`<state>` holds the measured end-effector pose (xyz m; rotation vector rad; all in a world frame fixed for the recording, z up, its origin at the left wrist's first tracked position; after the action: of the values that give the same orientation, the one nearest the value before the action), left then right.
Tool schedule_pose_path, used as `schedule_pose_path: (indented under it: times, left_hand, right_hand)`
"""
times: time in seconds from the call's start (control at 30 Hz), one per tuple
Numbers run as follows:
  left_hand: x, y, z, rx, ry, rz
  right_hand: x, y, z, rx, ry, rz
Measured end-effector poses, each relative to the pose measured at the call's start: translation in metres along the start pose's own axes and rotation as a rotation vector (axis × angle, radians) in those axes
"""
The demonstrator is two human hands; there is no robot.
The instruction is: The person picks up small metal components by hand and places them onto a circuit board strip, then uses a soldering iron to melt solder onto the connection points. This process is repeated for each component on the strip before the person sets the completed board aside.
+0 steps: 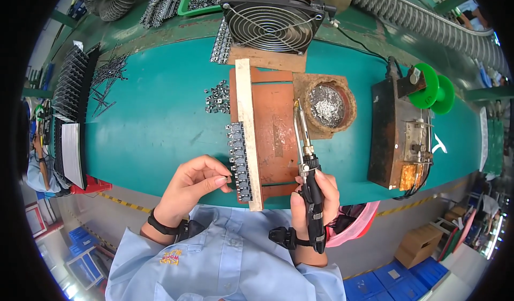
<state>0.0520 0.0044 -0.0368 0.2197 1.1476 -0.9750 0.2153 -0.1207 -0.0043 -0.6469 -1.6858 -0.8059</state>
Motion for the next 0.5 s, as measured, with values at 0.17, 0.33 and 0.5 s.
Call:
schedule_pose_path:
  times: [0.17, 0.33, 0.5]
  left_hand:
    - [0.0, 0.002, -0.001, -0.001, 0.023, 0.055]
    - [-0.001, 0.008, 0.0, 0.006, 0.031, 0.082]
    - [0.002, 0.011, 0.001, 0.024, -0.012, 0.04]
  right_hand:
    - [-0.001, -0.001, 0.001, 0.003, 0.001, -0.003]
    - [-0.001, -0.002, 0.001, 0.004, 0.007, -0.016]
    - [-0.002, -0.001, 0.0, 0.002, 0.002, -0.007]
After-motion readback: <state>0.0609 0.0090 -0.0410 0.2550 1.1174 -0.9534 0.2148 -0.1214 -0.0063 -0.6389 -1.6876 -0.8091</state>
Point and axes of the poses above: each hand's wrist, its own y-axis towards the middle knuckle, its own z-axis out of the palm, x = y × z, the point moved 9 cm from there along y, towards the middle knuckle, and after that the axes turned 7 degrees about z, right-handed, at the moved point
